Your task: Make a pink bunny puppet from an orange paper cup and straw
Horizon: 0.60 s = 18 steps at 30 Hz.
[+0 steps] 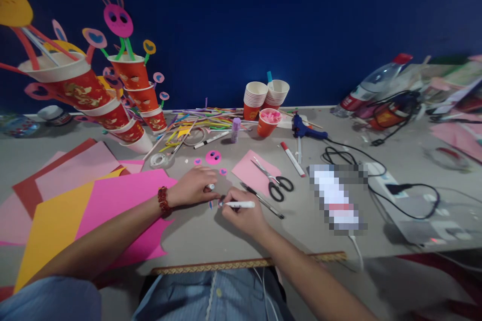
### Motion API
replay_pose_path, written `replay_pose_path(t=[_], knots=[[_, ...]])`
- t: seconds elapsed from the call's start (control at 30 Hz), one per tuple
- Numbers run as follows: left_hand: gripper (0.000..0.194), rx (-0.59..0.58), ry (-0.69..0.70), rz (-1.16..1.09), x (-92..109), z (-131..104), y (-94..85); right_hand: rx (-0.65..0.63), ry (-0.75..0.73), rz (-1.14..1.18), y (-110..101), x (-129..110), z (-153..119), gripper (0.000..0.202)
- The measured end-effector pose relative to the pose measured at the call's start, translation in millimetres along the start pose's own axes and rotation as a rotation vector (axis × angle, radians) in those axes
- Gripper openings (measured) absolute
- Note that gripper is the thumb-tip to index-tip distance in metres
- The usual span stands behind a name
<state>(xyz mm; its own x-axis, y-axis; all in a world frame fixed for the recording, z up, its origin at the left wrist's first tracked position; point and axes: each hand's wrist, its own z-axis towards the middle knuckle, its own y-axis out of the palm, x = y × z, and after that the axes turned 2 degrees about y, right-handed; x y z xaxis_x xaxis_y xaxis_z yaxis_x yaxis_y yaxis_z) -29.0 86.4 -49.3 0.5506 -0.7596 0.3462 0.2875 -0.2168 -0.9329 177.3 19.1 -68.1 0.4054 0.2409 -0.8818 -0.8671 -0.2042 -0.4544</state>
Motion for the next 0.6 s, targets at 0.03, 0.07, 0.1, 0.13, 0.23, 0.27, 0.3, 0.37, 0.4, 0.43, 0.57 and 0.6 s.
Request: replay_pose_path(t=[0.03, 0.07, 0.1, 0.13, 0.23, 0.27, 0.3, 0.37, 0.4, 0.43, 0.57, 0.6], knots=[[0.029, 0.003, 0.002, -0.002, 0.0, 0.0, 0.0, -0.002, -0.004, 0.002, -0.1, 0.2, 0.0, 0.009], [0.027, 0.006, 0.005, -0.004, 0.1, 0.0, 0.0, -0.003, -0.007, 0.003, -0.2, 0.3, 0.0, 0.009], [0.026, 0.008, 0.007, -0.006, 0.1, 0.1, 0.1, -0.005, -0.008, 0.004, -0.4, 0.1, 0.1, 0.009], [0.026, 0.010, 0.006, -0.007, 0.2, 0.1, 0.1, -0.007, -0.007, 0.005, -0.5, -0.1, 0.1, 0.009], [0.028, 0.006, -0.002, -0.011, 0.2, 0.2, 0.2, -0.010, -0.002, 0.003, -0.9, -0.8, -0.1, 0.009], [0.028, 0.004, -0.005, -0.011, 0.1, 0.1, 0.4, -0.011, -0.001, 0.003, -1.0, -0.8, -0.2, 0.009], [0.029, 0.004, -0.005, -0.011, -0.1, 0.1, 0.6, -0.012, -0.002, 0.004, -1.0, -0.7, -0.3, 0.009], [0.029, 0.006, -0.003, -0.009, -0.7, 0.0, 1.1, -0.012, -0.008, 0.007, -0.8, -0.4, -0.4, 0.009], [0.029, 0.008, -0.002, -0.008, -0.9, -0.1, 1.3, -0.009, -0.011, 0.008, -0.7, -0.4, -0.4, 0.009], [0.028, 0.010, 0.002, -0.009, -1.2, -0.1, 1.6, -0.006, -0.014, 0.008, -0.6, -0.6, -0.4, 0.009], [0.029, 0.013, 0.004, -0.002, -1.7, -0.2, 2.1, -0.002, -0.017, 0.014, -1.0, -2.8, 0.1, 0.009], [0.029, 0.013, 0.003, 0.000, -1.7, -0.1, 2.3, -0.002, -0.017, 0.015, -1.2, -3.5, 0.2, 0.009]])
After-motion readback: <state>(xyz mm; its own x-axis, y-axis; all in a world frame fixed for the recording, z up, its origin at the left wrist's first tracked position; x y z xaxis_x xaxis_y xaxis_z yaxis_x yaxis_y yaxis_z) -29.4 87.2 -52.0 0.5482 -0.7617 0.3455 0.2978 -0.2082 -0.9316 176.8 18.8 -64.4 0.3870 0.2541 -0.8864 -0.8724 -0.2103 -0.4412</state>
